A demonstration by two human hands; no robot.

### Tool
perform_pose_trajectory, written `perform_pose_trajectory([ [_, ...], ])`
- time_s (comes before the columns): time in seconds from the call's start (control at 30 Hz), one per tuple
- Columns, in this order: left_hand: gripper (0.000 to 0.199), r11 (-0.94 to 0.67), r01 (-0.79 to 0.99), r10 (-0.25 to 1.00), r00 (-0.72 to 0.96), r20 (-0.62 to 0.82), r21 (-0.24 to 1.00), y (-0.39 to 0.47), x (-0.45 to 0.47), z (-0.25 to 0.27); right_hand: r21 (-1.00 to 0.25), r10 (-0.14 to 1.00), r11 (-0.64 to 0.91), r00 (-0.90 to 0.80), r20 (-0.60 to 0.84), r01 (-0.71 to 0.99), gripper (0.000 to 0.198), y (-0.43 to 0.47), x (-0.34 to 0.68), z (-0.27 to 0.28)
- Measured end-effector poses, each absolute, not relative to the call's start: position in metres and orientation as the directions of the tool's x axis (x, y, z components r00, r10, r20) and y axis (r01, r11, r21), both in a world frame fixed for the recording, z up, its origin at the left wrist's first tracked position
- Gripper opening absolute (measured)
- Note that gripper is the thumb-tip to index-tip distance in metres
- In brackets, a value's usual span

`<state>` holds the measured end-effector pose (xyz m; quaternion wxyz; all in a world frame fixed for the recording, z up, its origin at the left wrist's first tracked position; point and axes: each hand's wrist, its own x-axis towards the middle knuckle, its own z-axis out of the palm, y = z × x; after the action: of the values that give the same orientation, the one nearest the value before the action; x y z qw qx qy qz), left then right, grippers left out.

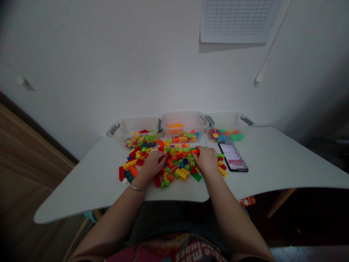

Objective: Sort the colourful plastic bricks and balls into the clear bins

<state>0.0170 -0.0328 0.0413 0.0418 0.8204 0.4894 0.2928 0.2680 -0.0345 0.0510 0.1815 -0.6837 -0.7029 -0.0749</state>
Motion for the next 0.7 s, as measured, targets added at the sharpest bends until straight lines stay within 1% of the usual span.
perform_pose_trajectory([
  [0.1, 0.018, -0.512, 0.783, 0.833, 0.353, 0.426, 0.353, -0.033, 0.017, 0.042, -0.182, 0.923, 0.051, 0.024, 0.384, 0.982, 0.036, -0.035, 0.267, 0.052],
  [0.17, 0.018, -0.511, 0.785, 0.836, 0.358, 0.416, 0.350, -0.033, 0.017, 0.043, -0.238, 0.909, 0.057, 0.048, 0.413, 0.970, 0.039, -0.035, 0.267, 0.051],
  [0.23, 0.018, -0.512, 0.785, 0.836, 0.363, 0.412, 0.347, -0.033, 0.017, 0.043, -0.340, 0.896, 0.100, 0.064, 0.440, 0.935, 0.043, -0.034, 0.267, 0.051],
  [0.33, 0.018, -0.509, 0.785, 0.839, 0.360, 0.408, 0.353, -0.032, 0.017, 0.042, -0.527, 0.880, 0.205, 0.081, 0.468, 0.824, 0.048, -0.033, 0.263, 0.049],
  [0.43, 0.019, -0.476, 0.789, 0.856, 0.316, 0.408, 0.389, -0.031, 0.017, 0.039, -0.654, 0.870, 0.295, 0.088, 0.486, 0.696, 0.048, -0.034, 0.252, 0.049],
  [0.5, 0.022, -0.459, 0.782, 0.867, 0.292, 0.404, 0.421, -0.030, 0.018, 0.037, -0.712, 0.876, 0.352, 0.054, 0.479, 0.607, 0.047, -0.036, 0.242, 0.049],
  [0.57, 0.027, -0.469, 0.762, 0.863, 0.289, 0.415, 0.446, -0.031, 0.018, 0.037, -0.747, 0.883, 0.405, -0.015, 0.468, 0.527, 0.047, -0.039, 0.231, 0.049],
  [0.7, 0.040, -0.552, 0.679, 0.820, 0.335, 0.464, 0.484, -0.034, 0.018, 0.038, -0.750, 0.872, 0.484, -0.172, 0.459, 0.451, 0.052, -0.043, 0.213, 0.049],
])
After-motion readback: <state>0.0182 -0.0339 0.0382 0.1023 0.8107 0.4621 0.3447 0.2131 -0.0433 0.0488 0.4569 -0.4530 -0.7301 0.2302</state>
